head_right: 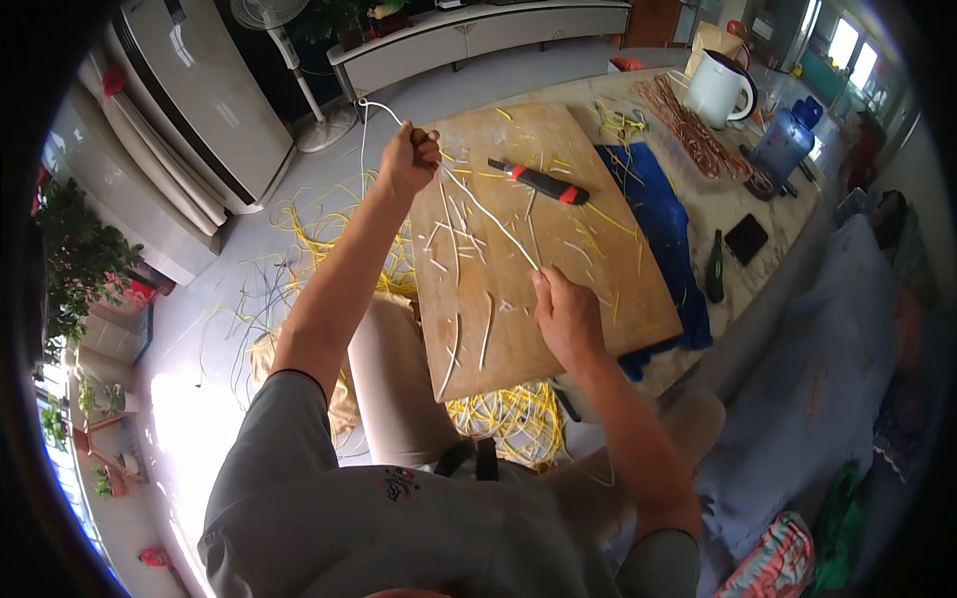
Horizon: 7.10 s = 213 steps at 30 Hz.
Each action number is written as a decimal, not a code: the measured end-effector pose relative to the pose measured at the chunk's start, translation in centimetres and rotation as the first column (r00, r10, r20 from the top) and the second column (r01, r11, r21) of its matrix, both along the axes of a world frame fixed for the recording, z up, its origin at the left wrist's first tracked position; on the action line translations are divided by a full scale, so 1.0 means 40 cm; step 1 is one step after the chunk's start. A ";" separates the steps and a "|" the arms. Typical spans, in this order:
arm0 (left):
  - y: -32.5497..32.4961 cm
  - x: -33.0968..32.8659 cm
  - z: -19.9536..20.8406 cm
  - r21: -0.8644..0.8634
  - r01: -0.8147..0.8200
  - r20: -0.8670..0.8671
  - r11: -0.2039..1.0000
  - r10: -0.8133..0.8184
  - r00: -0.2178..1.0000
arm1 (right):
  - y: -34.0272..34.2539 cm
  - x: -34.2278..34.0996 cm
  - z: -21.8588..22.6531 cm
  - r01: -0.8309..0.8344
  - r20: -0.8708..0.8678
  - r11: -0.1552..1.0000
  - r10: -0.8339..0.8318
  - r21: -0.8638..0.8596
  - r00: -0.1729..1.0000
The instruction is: The person sits on the floor and uses a utility knife to strip the outer insulation from white and yellow wires. They repeatedly cut the insulation, peel it off, and place the stripped pieces onto a wooden board.
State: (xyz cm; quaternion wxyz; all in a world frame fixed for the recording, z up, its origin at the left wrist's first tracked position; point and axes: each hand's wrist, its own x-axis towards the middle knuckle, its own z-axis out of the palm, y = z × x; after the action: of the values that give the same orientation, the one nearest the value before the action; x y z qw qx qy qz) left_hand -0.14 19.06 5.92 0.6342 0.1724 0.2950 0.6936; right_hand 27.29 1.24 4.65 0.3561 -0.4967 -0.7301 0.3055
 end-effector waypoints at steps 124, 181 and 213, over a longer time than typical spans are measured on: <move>-0.725 0.459 -0.325 -0.352 0.512 0.095 0.784 -0.514 0.853 | -0.117 0.190 -0.154 -0.197 0.460 0.927 0.030 0.320 0.887; -0.726 0.466 -0.320 -0.349 0.493 0.159 0.797 -0.468 0.869 | -0.161 0.190 -0.159 -0.325 0.540 0.845 0.051 0.425 0.840; -0.763 0.497 -0.281 -0.364 0.624 0.065 0.691 -0.650 0.757 | 0.186 0.023 -0.205 -0.192 0.365 0.798 -0.037 0.571 0.930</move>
State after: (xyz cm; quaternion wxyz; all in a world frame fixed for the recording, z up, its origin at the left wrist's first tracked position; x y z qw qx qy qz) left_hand 19.74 -11.47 -5.34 0.8449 0.1671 0.3615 0.3570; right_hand 28.19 8.68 -3.55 0.3425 -0.3752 -0.8611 -0.0214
